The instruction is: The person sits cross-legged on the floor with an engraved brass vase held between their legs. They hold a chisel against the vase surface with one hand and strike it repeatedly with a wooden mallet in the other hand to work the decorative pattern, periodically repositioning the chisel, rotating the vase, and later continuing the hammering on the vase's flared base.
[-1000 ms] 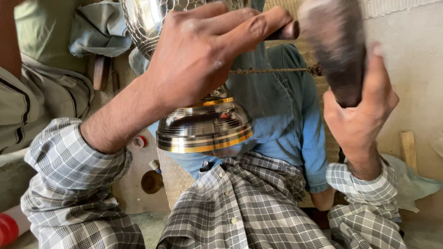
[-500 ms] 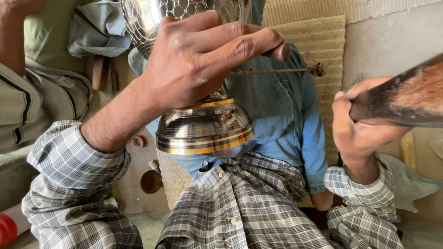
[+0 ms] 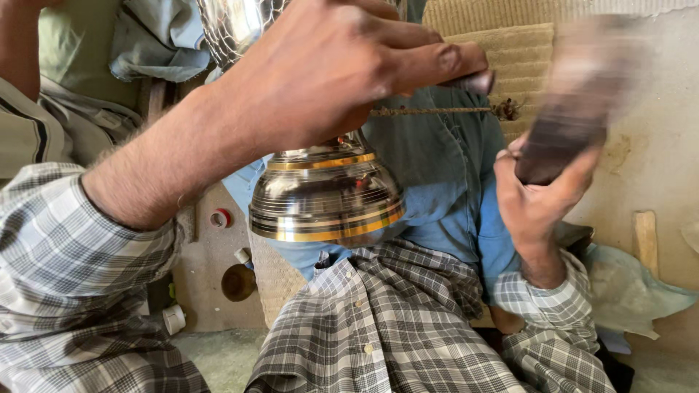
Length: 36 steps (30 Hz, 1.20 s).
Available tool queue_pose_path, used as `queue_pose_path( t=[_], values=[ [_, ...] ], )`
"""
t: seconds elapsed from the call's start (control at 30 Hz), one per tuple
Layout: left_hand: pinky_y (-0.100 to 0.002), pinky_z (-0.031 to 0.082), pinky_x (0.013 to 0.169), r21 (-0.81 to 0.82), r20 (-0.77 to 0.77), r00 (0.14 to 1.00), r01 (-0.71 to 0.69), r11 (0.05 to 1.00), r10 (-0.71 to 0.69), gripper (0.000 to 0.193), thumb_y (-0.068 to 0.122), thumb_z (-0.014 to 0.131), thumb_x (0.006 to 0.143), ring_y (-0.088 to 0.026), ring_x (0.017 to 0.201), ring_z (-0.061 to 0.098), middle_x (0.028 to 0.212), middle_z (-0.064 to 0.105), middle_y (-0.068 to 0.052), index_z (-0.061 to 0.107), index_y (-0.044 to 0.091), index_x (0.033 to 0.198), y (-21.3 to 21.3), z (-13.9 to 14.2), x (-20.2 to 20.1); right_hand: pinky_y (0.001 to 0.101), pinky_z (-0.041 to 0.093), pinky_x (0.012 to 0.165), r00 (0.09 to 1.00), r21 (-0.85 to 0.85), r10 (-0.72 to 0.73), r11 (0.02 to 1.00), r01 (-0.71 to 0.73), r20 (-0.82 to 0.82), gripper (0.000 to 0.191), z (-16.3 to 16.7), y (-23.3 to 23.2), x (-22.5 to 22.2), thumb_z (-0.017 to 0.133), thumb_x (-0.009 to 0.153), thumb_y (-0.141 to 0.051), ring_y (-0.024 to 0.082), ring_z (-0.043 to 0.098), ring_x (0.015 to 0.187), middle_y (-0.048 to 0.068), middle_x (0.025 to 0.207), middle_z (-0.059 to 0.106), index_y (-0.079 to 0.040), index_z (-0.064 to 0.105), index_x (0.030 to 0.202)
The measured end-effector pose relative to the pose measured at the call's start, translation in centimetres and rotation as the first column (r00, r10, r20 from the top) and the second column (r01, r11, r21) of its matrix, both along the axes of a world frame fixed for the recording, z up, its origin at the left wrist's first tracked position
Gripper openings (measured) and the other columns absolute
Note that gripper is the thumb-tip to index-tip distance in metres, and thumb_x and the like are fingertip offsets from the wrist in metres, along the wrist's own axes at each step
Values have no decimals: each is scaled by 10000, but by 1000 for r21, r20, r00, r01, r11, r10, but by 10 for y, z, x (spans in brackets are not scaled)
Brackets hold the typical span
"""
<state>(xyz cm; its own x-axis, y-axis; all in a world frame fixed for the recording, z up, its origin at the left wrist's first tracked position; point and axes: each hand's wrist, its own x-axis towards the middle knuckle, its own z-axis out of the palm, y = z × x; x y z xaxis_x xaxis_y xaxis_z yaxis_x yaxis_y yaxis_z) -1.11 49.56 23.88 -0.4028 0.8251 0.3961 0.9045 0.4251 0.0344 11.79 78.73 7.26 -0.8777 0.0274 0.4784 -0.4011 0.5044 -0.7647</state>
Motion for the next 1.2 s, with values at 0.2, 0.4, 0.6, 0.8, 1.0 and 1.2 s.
queue_pose_path(
  t=[0.2, 0.4, 0.6, 0.8, 1.0, 1.2],
  values=[
    [-356, 558, 618, -37, 253, 963, 107, 994, -94, 644, -92, 740, 744, -220, 799, 748, 1074, 789, -56, 720, 149, 1341, 2, -6, 0, 365, 523, 922, 997, -67, -47, 997, 43, -59, 882, -39, -15, 16, 736, 978, 111, 277, 601, 1011, 203, 1213, 564, -62, 163, 1625],
    [-383, 547, 606, 34, 204, 978, 26, 999, -32, 458, 2, 786, 863, -259, 810, 736, 1003, 780, -122, 723, 71, 1311, -3, -16, -2, 339, 560, 923, 993, 71, -88, 994, 82, 84, 953, -65, -15, 30, 691, 958, 142, 242, 620, 946, 185, 1128, 618, -39, 96, 1680],
    [-388, 547, 537, -22, 343, 939, 37, 999, -27, 465, -74, 718, 915, -260, 712, 720, 918, 755, -167, 704, 73, 1357, 1, -18, -7, 306, 539, 887, 976, -197, 8, 980, 36, 216, 1005, -66, -2, 36, 680, 1026, 188, 187, 601, 907, 142, 1102, 591, -115, 7, 1709],
    [-372, 537, 519, 32, 232, 971, 57, 998, -63, 473, -82, 721, 885, -250, 728, 730, 988, 773, -146, 727, 96, 1324, 0, -17, -3, 334, 535, 796, 992, -405, 51, 914, 1, 119, 1124, -66, -3, 30, 703, 1054, 195, 207, 596, 852, 123, 1043, 578, -242, -124, 1678],
    [-362, 563, 647, 74, 185, 980, 64, 995, -77, 505, 16, 757, 839, -246, 856, 747, 1030, 776, -95, 708, 85, 1336, -5, -21, 0, 343, 539, 842, 985, -265, 79, 964, -36, 155, 1062, -52, 1, 16, 656, 976, 181, 235, 614, 881, 148, 1047, 577, -205, -53, 1665],
    [-375, 529, 697, 153, 204, 978, -76, 985, 43, 379, 6, 678, 991, -223, 875, 713, 1094, 745, -79, 649, 74, 1363, -13, -27, 10, 299, 520, 856, 983, -118, 140, 985, -126, 116, 976, -32, 14, 7, 671, 1061, 154, 196, 623, 904, 134, 1045, 591, -167, 7, 1700]
  ],
)
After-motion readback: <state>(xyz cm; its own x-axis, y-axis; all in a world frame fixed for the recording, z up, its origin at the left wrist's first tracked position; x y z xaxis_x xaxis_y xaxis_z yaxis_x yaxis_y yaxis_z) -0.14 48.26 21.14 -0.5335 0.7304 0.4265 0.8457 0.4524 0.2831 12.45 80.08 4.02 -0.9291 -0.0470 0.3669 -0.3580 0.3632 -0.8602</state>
